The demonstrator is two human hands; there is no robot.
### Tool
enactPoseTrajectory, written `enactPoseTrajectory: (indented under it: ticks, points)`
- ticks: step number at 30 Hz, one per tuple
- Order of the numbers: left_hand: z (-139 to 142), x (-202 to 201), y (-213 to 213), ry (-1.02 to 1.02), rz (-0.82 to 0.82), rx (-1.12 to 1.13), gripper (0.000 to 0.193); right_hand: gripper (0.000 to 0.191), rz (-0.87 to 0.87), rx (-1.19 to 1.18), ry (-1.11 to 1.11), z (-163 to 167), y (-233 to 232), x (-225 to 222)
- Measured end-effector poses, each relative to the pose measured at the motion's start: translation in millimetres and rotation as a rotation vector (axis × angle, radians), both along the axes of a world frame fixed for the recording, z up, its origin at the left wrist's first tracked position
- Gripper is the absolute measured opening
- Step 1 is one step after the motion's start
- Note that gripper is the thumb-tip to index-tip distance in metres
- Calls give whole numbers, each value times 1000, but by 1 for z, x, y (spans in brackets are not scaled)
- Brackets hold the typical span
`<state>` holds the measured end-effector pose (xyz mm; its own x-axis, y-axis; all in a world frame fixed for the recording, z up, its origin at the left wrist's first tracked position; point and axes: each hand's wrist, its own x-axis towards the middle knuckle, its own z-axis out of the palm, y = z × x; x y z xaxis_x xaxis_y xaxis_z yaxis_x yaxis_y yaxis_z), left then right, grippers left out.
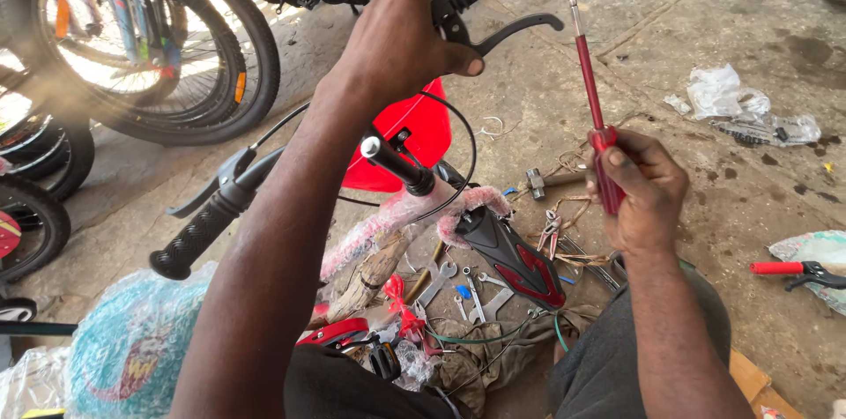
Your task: The person is assembling a red children's bicycle, focusing on the handlebar area. They use a screwdriver to tighten the brake lever and gear shifter on the left handlebar, then move to the right handlebar to secure the grip and brake lever. The person also adjusts the brake cable tension and tightens the stem bolts.
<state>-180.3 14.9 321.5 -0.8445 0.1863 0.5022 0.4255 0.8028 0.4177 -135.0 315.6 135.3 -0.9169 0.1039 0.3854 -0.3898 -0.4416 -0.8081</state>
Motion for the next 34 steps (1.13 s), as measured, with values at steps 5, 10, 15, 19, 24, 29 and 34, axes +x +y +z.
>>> enactPoseTrajectory:
  ticks: [5,10,15,19,24,29,34]
  points:
    - [-14,0,6,98,110,-64,80,26,-50,-110,-140,1,-5,-2]
    - [-40,-7,21,217,289,-91,71,24,-113,-108,-152,1,-6,-2]
    - [-51,-14,22,293,364,-105,63,26,-104,-64,-166,-6,-12,-4]
    - [-33,-21,-7,107,76,64,66,24,-146,-42,-193,-3,-10,-9]
    - [-3,-52,-23,-411,-221,551,84,23,-123,-48,-187,-7,-10,-3]
    - [15,-69,-12,-896,-452,595,93,25,-146,-15,-179,-8,-12,-4]
    - [13,-80,-11,-923,-575,487,98,29,-163,20,-166,-11,-19,-9]
